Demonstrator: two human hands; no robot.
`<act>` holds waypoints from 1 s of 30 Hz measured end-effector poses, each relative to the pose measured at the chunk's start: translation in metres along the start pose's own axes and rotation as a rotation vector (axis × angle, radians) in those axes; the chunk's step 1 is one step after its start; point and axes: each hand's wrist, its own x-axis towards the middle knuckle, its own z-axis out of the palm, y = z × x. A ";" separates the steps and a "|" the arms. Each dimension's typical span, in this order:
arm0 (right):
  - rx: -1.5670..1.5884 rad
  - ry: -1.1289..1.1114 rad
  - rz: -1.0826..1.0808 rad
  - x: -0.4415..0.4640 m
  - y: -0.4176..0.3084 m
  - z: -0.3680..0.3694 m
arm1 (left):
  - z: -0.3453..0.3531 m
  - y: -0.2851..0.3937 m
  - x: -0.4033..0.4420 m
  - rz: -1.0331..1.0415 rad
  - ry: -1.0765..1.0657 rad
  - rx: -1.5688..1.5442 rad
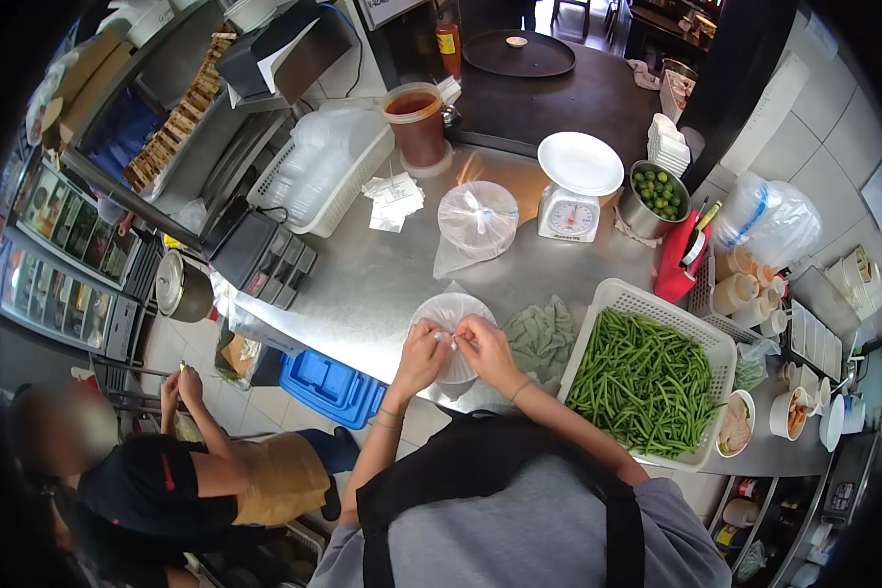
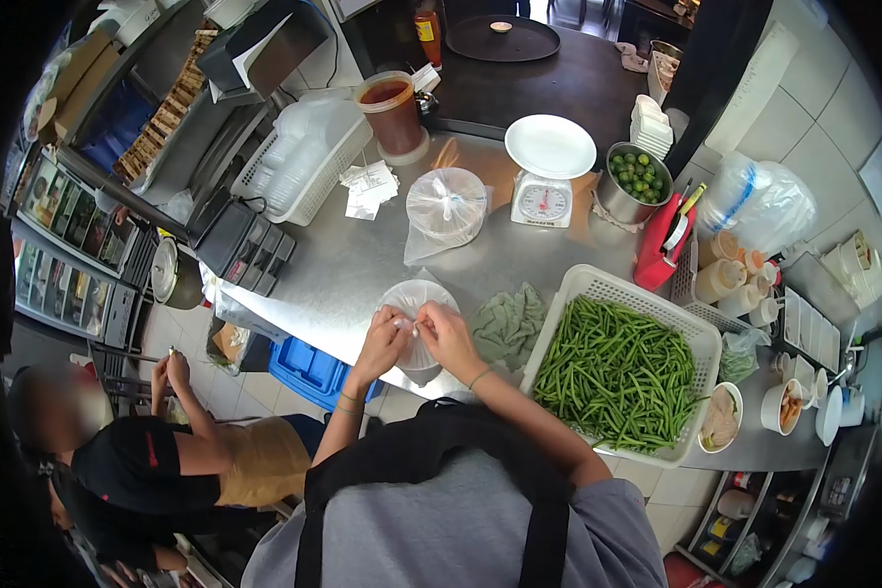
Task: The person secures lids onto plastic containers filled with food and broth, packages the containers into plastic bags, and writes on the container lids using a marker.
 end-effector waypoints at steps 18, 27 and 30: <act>-0.769 -0.296 -0.234 -0.016 -0.017 0.001 | -0.004 0.007 0.009 0.123 0.252 0.272; -0.659 -0.444 -0.121 -0.018 -0.025 -0.008 | -0.007 0.009 0.022 0.087 0.211 0.573; -0.483 -0.392 0.116 -0.011 -0.049 -0.036 | -0.025 0.044 0.030 0.055 0.054 0.669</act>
